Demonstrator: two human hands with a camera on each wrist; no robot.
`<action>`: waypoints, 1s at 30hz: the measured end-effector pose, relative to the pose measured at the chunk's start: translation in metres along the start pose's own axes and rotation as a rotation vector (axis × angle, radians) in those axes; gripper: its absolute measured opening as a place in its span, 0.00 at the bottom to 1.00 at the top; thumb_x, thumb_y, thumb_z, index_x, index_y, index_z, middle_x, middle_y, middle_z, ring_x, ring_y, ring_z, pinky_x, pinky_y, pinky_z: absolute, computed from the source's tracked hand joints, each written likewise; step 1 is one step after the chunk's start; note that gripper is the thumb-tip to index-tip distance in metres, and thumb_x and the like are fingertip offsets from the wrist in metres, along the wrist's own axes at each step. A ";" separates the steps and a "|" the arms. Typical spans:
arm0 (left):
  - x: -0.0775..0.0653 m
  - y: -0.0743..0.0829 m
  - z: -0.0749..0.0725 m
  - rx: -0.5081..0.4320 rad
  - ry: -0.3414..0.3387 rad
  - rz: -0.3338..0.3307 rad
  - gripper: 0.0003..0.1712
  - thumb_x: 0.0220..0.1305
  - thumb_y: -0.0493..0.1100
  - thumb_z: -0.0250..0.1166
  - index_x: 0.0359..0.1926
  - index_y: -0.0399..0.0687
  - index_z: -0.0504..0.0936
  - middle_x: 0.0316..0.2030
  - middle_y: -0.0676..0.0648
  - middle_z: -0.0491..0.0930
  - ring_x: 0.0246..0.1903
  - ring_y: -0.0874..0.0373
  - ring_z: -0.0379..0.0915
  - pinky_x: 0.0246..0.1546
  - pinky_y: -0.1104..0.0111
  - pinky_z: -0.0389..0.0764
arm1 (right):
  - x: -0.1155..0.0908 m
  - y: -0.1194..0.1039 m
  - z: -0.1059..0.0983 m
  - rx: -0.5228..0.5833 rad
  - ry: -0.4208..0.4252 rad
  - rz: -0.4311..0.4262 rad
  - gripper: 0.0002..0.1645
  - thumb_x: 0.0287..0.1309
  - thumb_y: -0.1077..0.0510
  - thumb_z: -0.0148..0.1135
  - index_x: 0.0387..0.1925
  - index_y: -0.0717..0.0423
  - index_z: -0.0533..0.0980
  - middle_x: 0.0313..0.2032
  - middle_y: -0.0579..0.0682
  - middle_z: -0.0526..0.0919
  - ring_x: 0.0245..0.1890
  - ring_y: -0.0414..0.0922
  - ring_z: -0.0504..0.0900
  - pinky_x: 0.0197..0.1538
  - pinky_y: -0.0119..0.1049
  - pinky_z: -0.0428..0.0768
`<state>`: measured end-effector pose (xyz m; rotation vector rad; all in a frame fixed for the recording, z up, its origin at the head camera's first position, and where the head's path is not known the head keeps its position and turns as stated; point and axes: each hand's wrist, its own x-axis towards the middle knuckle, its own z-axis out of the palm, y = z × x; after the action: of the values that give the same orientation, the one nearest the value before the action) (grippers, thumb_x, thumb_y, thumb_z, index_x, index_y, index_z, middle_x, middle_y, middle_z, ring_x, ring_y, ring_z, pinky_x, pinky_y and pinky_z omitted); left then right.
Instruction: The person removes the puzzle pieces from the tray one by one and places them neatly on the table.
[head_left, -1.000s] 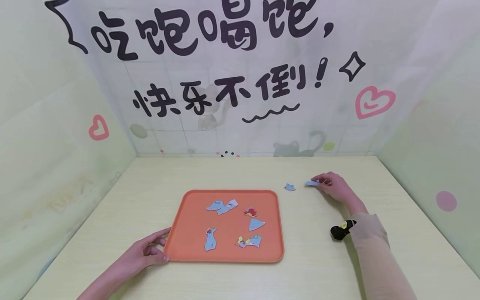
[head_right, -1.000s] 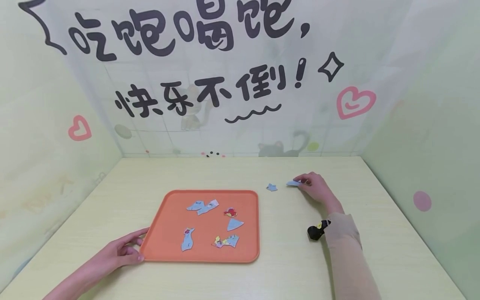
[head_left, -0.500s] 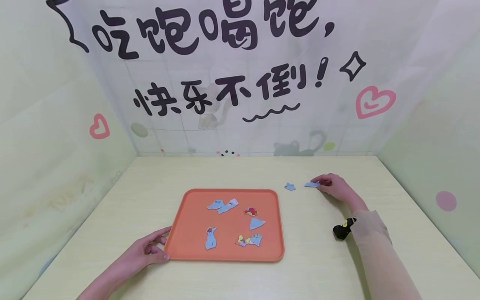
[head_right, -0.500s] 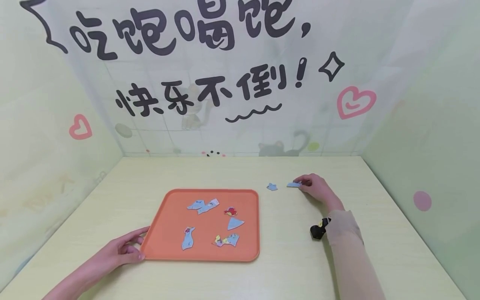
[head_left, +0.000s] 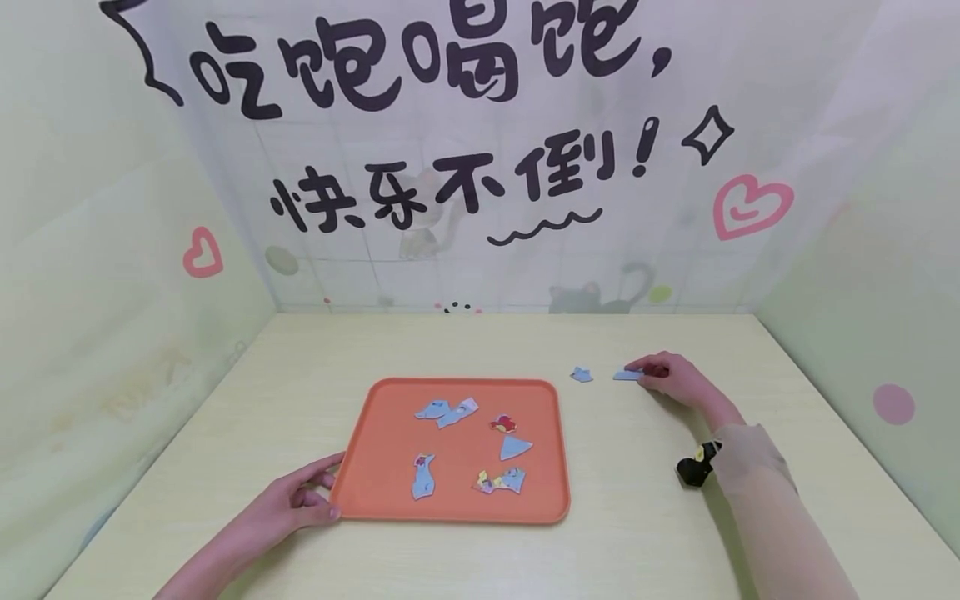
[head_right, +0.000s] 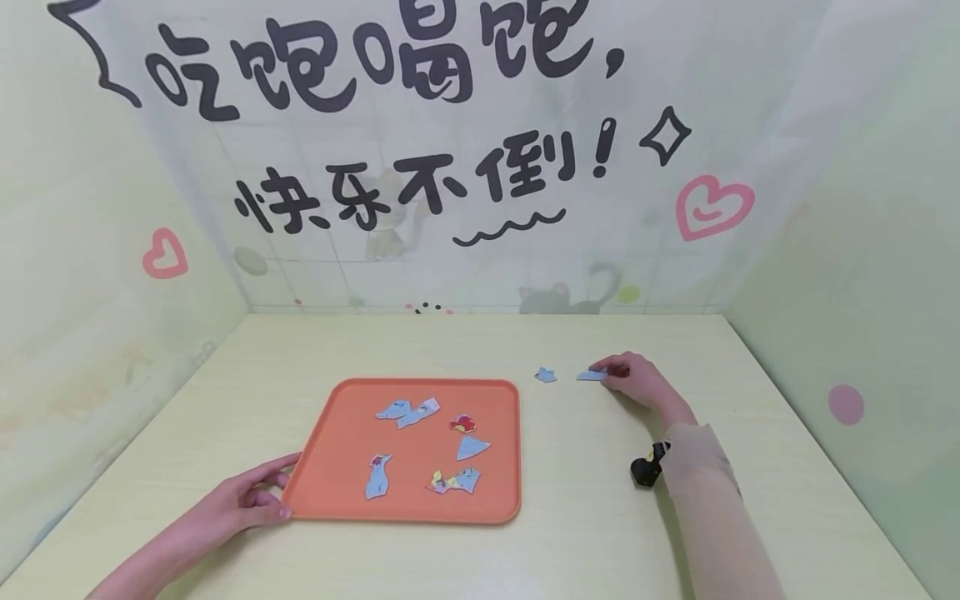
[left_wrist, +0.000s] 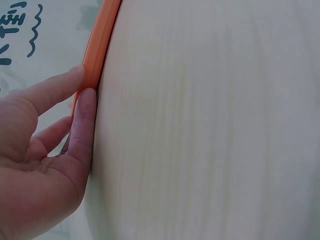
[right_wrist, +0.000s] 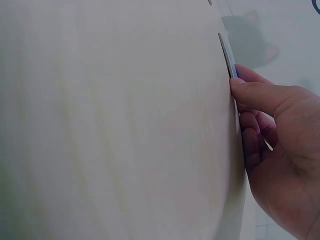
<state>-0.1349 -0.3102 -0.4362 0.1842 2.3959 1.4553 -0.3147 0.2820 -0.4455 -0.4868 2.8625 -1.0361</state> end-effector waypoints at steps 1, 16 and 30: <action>0.000 0.000 0.000 0.000 -0.001 0.002 0.50 0.59 0.41 0.70 0.76 0.36 0.53 0.55 0.35 0.71 0.37 0.65 0.77 0.41 0.74 0.76 | 0.000 0.000 0.000 0.004 -0.001 0.000 0.17 0.66 0.60 0.60 0.55 0.56 0.80 0.49 0.61 0.80 0.44 0.50 0.74 0.49 0.38 0.72; 0.000 0.000 0.000 -0.011 -0.001 0.002 0.49 0.59 0.42 0.70 0.76 0.37 0.54 0.55 0.35 0.71 0.37 0.64 0.78 0.43 0.76 0.75 | 0.000 0.002 -0.001 0.053 -0.031 0.025 0.18 0.67 0.59 0.59 0.57 0.57 0.79 0.49 0.60 0.79 0.44 0.49 0.71 0.48 0.38 0.71; 0.000 -0.003 0.000 -0.018 -0.006 0.021 0.49 0.60 0.41 0.70 0.76 0.36 0.53 0.55 0.34 0.71 0.37 0.65 0.78 0.42 0.75 0.76 | -0.003 0.003 -0.007 0.101 -0.078 -0.002 0.27 0.64 0.55 0.65 0.62 0.58 0.75 0.56 0.61 0.76 0.47 0.47 0.71 0.47 0.29 0.71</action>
<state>-0.1345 -0.3122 -0.4389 0.2094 2.3825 1.4832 -0.3140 0.2896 -0.4424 -0.5107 2.7269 -1.1295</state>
